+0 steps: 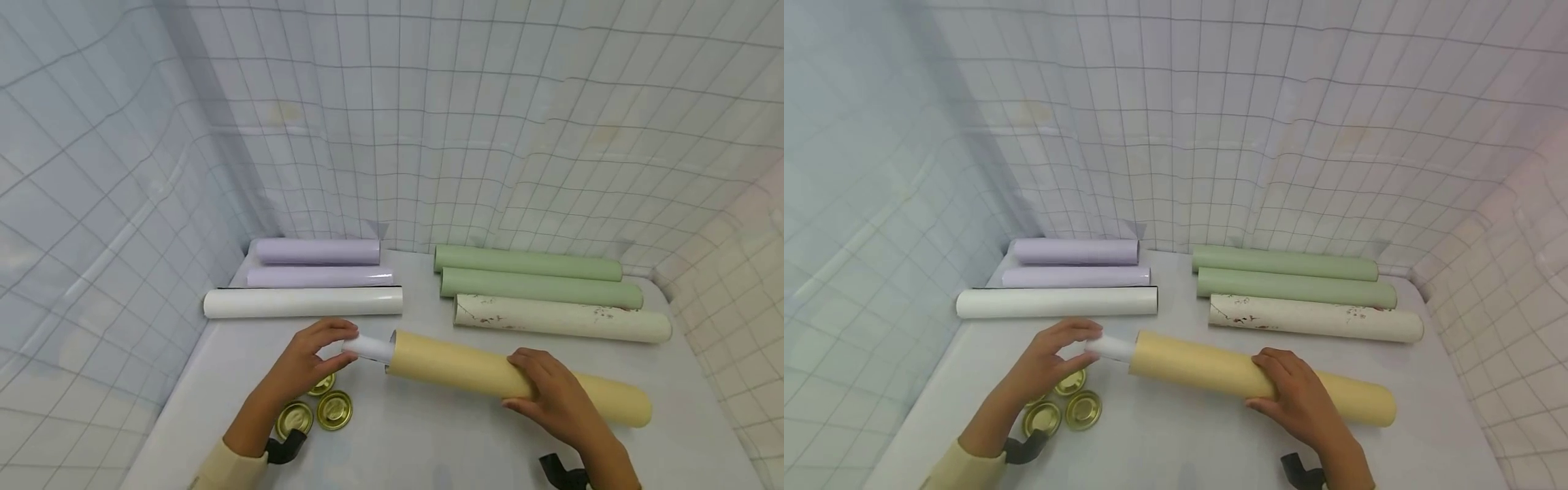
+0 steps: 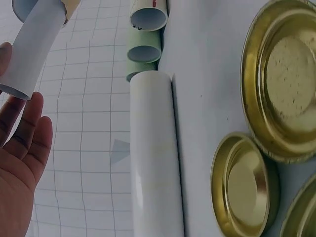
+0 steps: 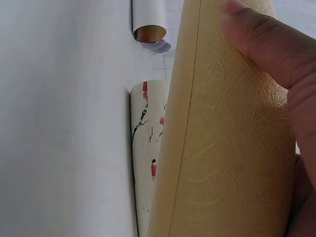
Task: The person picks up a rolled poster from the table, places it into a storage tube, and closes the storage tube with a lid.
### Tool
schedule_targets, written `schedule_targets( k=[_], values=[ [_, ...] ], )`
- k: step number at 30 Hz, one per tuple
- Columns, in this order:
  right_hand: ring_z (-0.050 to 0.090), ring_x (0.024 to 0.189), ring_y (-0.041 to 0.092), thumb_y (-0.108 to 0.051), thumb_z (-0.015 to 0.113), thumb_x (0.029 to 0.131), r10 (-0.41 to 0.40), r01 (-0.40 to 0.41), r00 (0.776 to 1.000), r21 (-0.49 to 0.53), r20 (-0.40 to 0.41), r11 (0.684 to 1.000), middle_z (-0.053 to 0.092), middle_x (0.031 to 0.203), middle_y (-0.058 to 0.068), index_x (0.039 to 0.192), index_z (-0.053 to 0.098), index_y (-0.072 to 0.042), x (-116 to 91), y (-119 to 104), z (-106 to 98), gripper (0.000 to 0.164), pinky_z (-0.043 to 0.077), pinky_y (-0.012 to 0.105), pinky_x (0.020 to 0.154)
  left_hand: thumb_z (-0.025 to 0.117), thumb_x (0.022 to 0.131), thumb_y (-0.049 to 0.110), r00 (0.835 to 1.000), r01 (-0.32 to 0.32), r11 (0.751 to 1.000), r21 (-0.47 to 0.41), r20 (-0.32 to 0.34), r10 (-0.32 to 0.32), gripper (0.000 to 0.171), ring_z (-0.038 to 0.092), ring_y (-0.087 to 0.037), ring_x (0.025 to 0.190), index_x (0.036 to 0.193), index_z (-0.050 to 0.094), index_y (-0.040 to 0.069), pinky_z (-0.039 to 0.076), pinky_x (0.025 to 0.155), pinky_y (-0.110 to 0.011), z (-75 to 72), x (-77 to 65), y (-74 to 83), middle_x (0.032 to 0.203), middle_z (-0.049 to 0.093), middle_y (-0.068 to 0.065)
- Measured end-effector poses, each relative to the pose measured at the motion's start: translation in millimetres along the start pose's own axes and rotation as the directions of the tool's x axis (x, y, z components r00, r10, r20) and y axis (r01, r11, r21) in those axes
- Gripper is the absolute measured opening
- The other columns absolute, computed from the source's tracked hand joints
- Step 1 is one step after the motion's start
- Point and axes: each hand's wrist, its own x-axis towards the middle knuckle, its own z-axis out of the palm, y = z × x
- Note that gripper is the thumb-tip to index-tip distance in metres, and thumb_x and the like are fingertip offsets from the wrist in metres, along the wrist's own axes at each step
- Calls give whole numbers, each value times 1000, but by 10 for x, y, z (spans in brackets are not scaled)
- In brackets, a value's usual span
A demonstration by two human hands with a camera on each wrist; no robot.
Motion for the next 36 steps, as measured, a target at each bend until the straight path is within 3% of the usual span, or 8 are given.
schedule_targets(
  k=[8, 16, 21, 29, 36],
  values=[
    [60, 108, 22, -31, 95, 59, -24, 25, 999, 36, -34, 999, 63, 122, 5, 123, 62, -8, 6, -8, 52, 76, 36, 15, 100, 81, 82, 3, 1000, -8, 997, -77, -7, 7, 39, 62, -19, 108, 119, 68, 5, 57, 85, -35, 175, 52, 22, 119, 63, -3],
    [59, 109, 22, -36, 93, 65, -42, 46, 998, 70, -55, 996, 63, 122, 7, 124, 62, -8, 29, -43, 64, 73, 34, 14, 101, 80, 81, -1, 999, 16, 990, -141, -42, -22, 42, 62, -18, 103, 120, 68, 8, 55, 81, -31, 273, 56, 108, 119, 65, -7],
    [59, 109, 22, -33, 94, 62, -20, 23, 999, 71, -48, 997, 62, 123, 6, 124, 62, -8, 11, -50, 88, 74, 33, 12, 101, 81, 80, -1, 998, 23, 990, -141, -49, -30, 43, 62, -20, 101, 120, 67, 4, 54, 82, -30, 283, 37, 132, 119, 65, -10],
    [59, 110, 23, -39, 91, 67, -36, 39, 998, 72, -52, 997, 62, 123, 7, 126, 61, -7, -2, -51, 87, 73, 34, 12, 102, 81, 71, -14, 994, -1, 995, -103, -108, -10, 44, 63, -27, 95, 111, 67, -2, 53, 79, -24, 249, -31, 119, 112, 66, -17],
    [58, 110, 21, -38, 91, 67, -24, 28, 998, 98, -50, 995, 62, 123, 5, 127, 60, -10, 14, -57, 126, 72, 33, 11, 101, 79, 80, -5, 998, 5, 991, -136, -60, -13, 39, 63, -22, 104, 116, 69, 5, 55, 82, -29, 301, -32, 154, 116, 66, -9]
  ],
)
